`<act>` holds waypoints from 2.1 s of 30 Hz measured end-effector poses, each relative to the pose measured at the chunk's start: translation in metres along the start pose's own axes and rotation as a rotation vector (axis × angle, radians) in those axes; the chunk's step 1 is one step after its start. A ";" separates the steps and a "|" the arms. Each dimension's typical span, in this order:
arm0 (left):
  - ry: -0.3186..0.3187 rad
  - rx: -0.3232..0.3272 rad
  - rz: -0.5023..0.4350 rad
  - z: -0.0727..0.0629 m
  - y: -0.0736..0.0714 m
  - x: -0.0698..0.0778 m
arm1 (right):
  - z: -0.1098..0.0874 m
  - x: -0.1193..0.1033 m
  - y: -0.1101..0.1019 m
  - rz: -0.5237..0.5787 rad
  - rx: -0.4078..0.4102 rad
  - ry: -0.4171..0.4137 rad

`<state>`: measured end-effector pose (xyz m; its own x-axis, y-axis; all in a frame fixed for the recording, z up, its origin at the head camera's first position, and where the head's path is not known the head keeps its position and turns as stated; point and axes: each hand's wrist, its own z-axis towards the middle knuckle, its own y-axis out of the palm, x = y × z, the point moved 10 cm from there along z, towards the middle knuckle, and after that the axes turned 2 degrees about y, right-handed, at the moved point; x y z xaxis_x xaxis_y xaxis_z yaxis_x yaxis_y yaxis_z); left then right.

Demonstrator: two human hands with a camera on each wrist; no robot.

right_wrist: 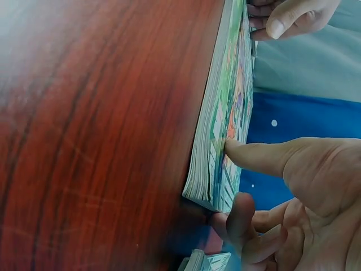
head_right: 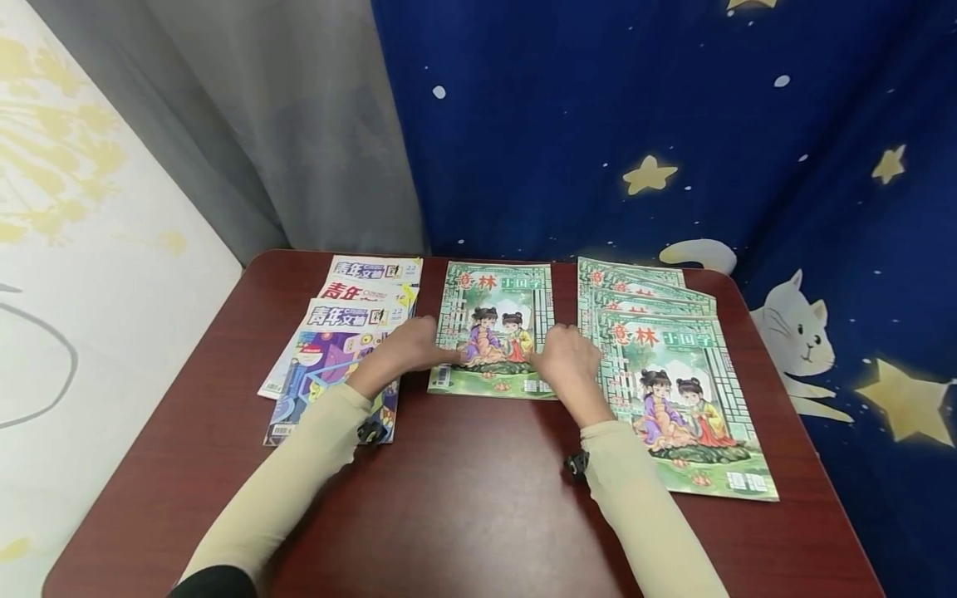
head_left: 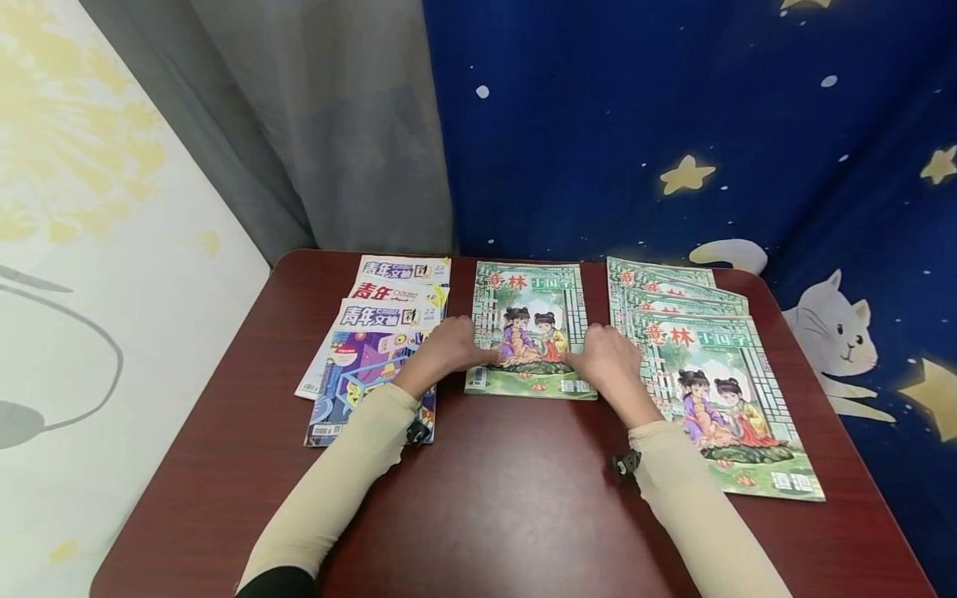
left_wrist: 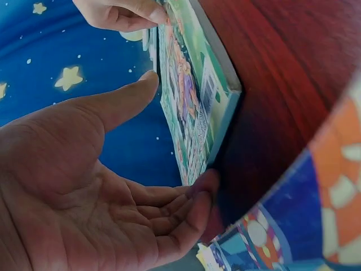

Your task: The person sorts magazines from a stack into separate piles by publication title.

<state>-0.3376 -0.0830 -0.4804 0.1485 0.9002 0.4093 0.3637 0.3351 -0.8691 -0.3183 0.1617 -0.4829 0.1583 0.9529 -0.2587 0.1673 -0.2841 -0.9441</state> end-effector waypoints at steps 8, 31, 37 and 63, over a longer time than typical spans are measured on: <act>-0.011 -0.023 0.044 0.021 0.000 0.002 | 0.002 0.004 0.000 -0.009 -0.063 0.023; -0.001 -0.073 -0.067 0.027 0.001 -0.005 | 0.004 0.001 0.003 -0.011 -0.154 0.058; 0.112 -0.133 -0.339 0.026 -0.005 -0.005 | 0.002 0.001 0.001 0.006 -0.136 0.053; 0.485 -0.194 -1.075 -0.026 -0.046 0.052 | -0.031 -0.003 0.014 0.515 -0.306 -0.133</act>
<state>-0.3230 -0.0587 -0.4117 0.0002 -0.0284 0.9996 0.6408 0.7674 0.0217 -0.2867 0.1521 -0.4888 0.1739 0.6847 -0.7078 0.3765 -0.7104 -0.5947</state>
